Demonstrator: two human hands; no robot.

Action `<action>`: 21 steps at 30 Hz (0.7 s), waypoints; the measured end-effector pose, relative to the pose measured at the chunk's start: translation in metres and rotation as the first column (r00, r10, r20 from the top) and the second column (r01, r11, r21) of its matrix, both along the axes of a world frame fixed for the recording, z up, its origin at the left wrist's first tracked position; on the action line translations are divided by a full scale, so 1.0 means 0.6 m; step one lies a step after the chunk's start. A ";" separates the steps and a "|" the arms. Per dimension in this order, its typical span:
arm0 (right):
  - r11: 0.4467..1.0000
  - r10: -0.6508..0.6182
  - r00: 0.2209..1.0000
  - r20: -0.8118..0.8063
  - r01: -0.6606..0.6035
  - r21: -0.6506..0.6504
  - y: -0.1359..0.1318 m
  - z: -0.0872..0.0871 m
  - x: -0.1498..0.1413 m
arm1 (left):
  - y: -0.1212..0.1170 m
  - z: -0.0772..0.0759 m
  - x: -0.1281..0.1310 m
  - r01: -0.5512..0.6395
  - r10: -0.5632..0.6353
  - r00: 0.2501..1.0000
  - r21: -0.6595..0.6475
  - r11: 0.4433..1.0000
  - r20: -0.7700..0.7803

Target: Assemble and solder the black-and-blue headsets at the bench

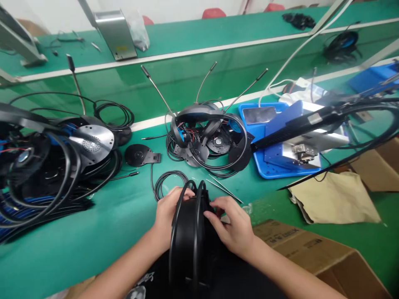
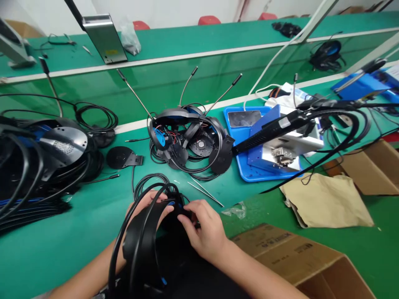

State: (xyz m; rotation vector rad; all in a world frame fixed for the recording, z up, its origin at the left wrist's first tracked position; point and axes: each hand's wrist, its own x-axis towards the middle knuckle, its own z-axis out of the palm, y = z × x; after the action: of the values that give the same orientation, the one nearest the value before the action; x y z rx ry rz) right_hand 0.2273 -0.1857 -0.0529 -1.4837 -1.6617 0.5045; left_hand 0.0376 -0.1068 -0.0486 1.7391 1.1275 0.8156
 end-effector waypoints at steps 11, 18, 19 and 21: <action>0.995 -0.061 0.994 -0.087 0.068 0.077 0.024 0.039 -0.002 | 0.013 0.042 0.018 0.117 -0.134 0.987 0.178 0.977 0.087; 0.999 -0.040 0.997 0.059 0.041 -0.015 0.022 0.055 0.015 | 0.003 0.052 0.039 0.188 -0.194 0.981 0.220 0.957 0.004; 0.998 -0.013 0.997 0.070 0.017 -0.068 0.019 0.052 0.023 | 0.001 0.049 0.041 0.188 -0.194 0.981 0.209 0.960 0.004; 0.989 0.000 0.994 0.108 0.017 -0.149 0.012 0.044 0.040 | -0.001 0.040 0.044 0.175 -0.179 0.984 0.142 0.974 0.017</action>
State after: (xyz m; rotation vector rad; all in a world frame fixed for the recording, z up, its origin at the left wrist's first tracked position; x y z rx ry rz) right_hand 0.2515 -0.1783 -0.0267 -1.6521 -1.7321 0.5634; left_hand 0.0640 -0.1073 -0.0246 1.9067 0.8980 0.8239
